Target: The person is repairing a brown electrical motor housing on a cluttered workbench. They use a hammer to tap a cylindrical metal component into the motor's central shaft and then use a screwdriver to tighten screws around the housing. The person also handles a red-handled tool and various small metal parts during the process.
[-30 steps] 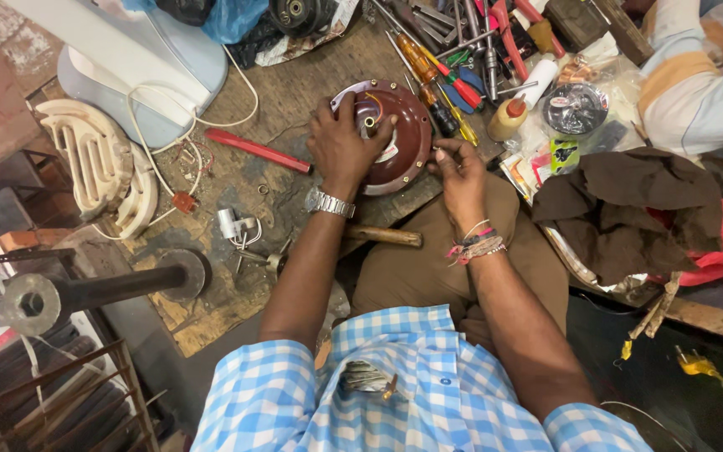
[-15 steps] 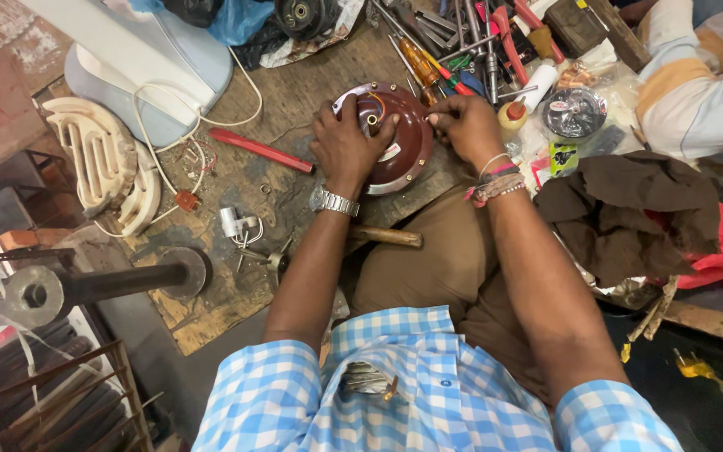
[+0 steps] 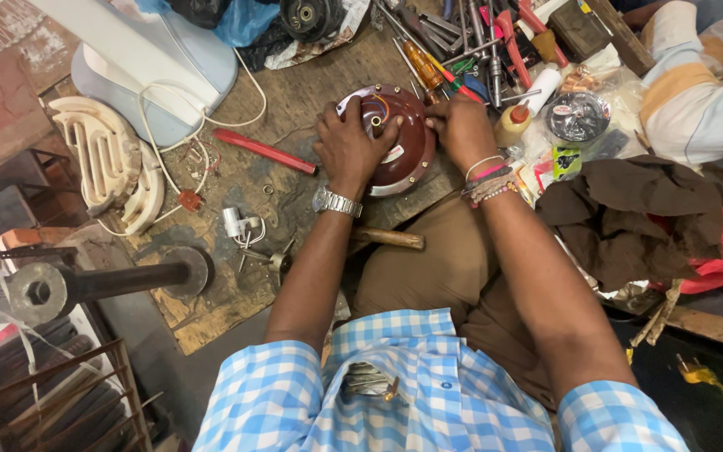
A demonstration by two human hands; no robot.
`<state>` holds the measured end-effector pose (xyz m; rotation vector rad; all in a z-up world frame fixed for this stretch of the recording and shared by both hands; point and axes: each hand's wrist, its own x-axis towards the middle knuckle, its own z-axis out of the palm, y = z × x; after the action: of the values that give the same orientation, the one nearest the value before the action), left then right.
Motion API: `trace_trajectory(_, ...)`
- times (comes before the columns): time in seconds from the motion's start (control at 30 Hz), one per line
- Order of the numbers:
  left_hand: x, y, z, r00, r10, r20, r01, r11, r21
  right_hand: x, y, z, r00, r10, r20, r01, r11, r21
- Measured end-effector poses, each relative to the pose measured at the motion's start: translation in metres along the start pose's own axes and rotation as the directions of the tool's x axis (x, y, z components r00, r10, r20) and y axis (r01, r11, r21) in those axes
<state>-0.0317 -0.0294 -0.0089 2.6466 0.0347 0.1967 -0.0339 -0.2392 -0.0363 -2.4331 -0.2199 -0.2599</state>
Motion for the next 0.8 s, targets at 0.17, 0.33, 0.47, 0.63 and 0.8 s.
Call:
trace_trajectory(0.17, 0.001, -0.003, 0.002, 1.000, -0.009, 0.005, 0.009, 1.000, 0.005, -0.019, -0.007, -0.003, 0.968, 0.168, -0.187, -0.143, 0.980, 0.140)
trace_trajectory(0.33, 0.000, 0.000, -0.001, 0.998, -0.038, 0.047, 0.038, 0.999, -0.002, -0.026, -0.014, 0.000, 0.984, 0.075, -0.160, -0.058, 0.993, 0.107)
trace_trajectory(0.47, 0.000, 0.003, -0.003, 0.999, -0.030, 0.033, 0.030, 1.000, -0.005, -0.019, -0.011, 0.003, 0.992, 0.006, -0.123, 0.002, 0.998, 0.064)
trace_trajectory(0.63, 0.000, 0.002, -0.004, 0.999, -0.026, 0.045, 0.028, 0.999, -0.026, -0.012, -0.005, 0.007, 0.997, 0.002, -0.074, -0.003, 1.000, -0.010)
trace_trajectory(0.8, 0.000, -0.001, 0.001, 1.000, 0.006, 0.012, -0.005, 1.000, -0.028, -0.010, -0.009, 0.006, 0.998, -0.008, -0.057, 0.004, 0.998, -0.060)
